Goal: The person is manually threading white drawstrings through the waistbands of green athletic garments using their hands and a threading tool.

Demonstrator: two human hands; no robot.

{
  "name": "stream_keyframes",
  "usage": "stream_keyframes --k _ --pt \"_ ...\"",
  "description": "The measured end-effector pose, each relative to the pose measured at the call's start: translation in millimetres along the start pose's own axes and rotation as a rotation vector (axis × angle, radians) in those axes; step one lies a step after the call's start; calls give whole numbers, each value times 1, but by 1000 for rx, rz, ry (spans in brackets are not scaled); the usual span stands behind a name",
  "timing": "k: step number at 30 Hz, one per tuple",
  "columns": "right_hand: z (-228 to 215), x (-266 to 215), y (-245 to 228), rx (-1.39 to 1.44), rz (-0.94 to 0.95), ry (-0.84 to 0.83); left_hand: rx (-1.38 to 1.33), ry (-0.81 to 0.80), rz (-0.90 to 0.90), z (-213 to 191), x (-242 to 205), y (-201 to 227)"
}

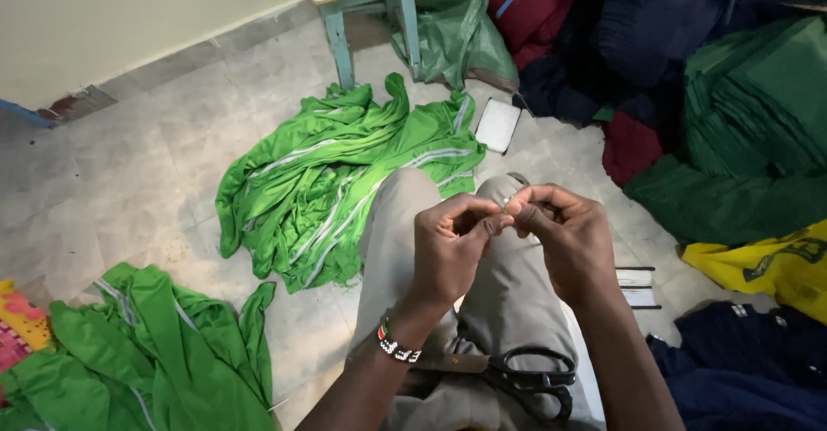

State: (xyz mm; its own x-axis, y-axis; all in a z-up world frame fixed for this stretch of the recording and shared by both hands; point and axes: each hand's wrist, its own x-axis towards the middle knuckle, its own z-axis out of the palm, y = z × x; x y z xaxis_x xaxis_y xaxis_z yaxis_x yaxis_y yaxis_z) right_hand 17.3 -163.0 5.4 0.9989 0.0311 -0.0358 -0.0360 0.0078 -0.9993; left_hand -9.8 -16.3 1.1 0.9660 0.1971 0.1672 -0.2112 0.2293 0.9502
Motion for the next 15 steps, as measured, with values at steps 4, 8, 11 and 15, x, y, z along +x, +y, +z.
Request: stream_keyframes --k 4,8,11,15 --pt "3 0 -6 39 52 21 87 -6 53 2 1 6" --pt "3 -4 -10 91 -67 -120 -98 -6 -82 7 2 6" --pt "4 -6 -15 -88 -250 -199 -340 13 -283 8 -1 -2" --pt "14 -7 -32 -407 -464 -174 -296 45 -340 7 6 -6"
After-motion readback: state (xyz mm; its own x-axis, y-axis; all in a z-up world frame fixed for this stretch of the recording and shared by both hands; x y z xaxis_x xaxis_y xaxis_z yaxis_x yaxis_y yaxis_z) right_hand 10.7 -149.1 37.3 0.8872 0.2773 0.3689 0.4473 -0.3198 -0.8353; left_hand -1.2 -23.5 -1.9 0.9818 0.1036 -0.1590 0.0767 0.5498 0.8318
